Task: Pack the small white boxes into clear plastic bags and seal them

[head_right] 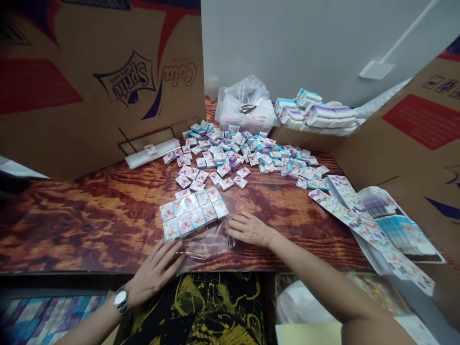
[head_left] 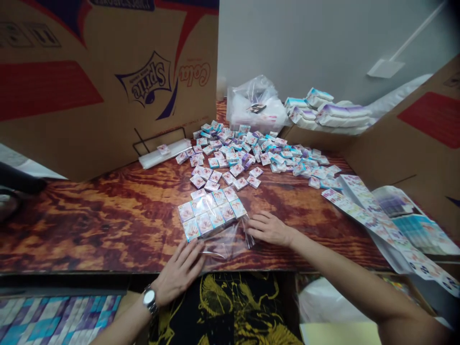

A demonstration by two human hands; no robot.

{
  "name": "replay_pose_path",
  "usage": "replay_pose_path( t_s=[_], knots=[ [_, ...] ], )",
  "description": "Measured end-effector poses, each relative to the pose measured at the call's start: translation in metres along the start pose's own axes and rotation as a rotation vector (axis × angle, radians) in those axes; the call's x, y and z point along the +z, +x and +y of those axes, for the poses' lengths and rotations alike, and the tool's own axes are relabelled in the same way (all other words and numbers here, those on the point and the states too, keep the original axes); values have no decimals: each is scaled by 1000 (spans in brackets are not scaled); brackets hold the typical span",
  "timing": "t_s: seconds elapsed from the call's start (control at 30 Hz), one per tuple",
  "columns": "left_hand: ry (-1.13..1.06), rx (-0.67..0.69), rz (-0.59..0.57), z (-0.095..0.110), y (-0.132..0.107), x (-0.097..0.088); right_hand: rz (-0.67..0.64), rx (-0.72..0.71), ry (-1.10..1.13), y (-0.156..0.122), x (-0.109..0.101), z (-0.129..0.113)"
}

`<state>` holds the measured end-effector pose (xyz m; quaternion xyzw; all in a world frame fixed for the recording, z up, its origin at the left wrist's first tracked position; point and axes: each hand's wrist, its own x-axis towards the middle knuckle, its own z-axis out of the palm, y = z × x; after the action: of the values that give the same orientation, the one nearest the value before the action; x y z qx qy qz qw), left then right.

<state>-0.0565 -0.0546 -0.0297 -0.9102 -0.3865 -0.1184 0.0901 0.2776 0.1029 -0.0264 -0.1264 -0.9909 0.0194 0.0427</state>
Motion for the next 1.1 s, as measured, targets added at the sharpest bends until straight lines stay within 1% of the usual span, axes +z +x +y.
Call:
replay_pose_path(
  t_s=[0.07,0.13,0.2,0.23,0.27,0.3,0.37,0.4,0.47,0.5,0.57,0.67,0.73,0.83,0.9,0.93,1.0,1.03,1.1],
  knots=[
    [-68,-4,-85,5,1,-15,-15,-27,-20,0,-4,-3],
    [-189,-20,-152,14,8,-30,-28,-38,-39,0,-6,-5],
    [-343,-29,-148,27,25,-37,-14,-47,-68,-2,-6,-7],
    [-435,-12,-137,34,36,-35,13,-56,-88,-4,-5,-8],
    [-531,-4,-146,41,50,-29,52,-64,-108,-6,-4,-9],
    [-611,-50,-162,47,65,-20,95,-67,-125,-8,-3,-9],
    [-723,-197,-165,56,96,4,167,-57,-144,-12,0,-10],
    [-758,-278,-135,57,110,17,182,-51,-147,-14,1,-10],
    [-759,-349,-98,56,131,40,184,-45,-147,-17,3,-10],
    [-756,-377,-78,54,139,49,180,-47,-146,-18,4,-10],
    [-752,-423,-45,47,148,60,173,-48,-138,-19,6,-10],
    [-756,-471,-6,39,153,66,177,-42,-127,-20,10,-8],
    [-756,-479,12,40,155,66,191,-34,-123,-20,12,-8],
    [-747,-466,36,46,150,60,229,-23,-116,-22,9,-8],
    [-746,-430,42,50,134,49,238,-13,-115,-27,7,-7],
    [-737,-394,40,49,120,42,233,0,-118,-31,6,-5],
    [-701,-311,34,43,84,24,223,47,-129,-38,7,1],
    [-572,-234,48,38,64,15,225,72,-136,-40,8,4],
    [-297,-146,28,23,26,-1,234,84,-150,-40,12,11]
  ],
)
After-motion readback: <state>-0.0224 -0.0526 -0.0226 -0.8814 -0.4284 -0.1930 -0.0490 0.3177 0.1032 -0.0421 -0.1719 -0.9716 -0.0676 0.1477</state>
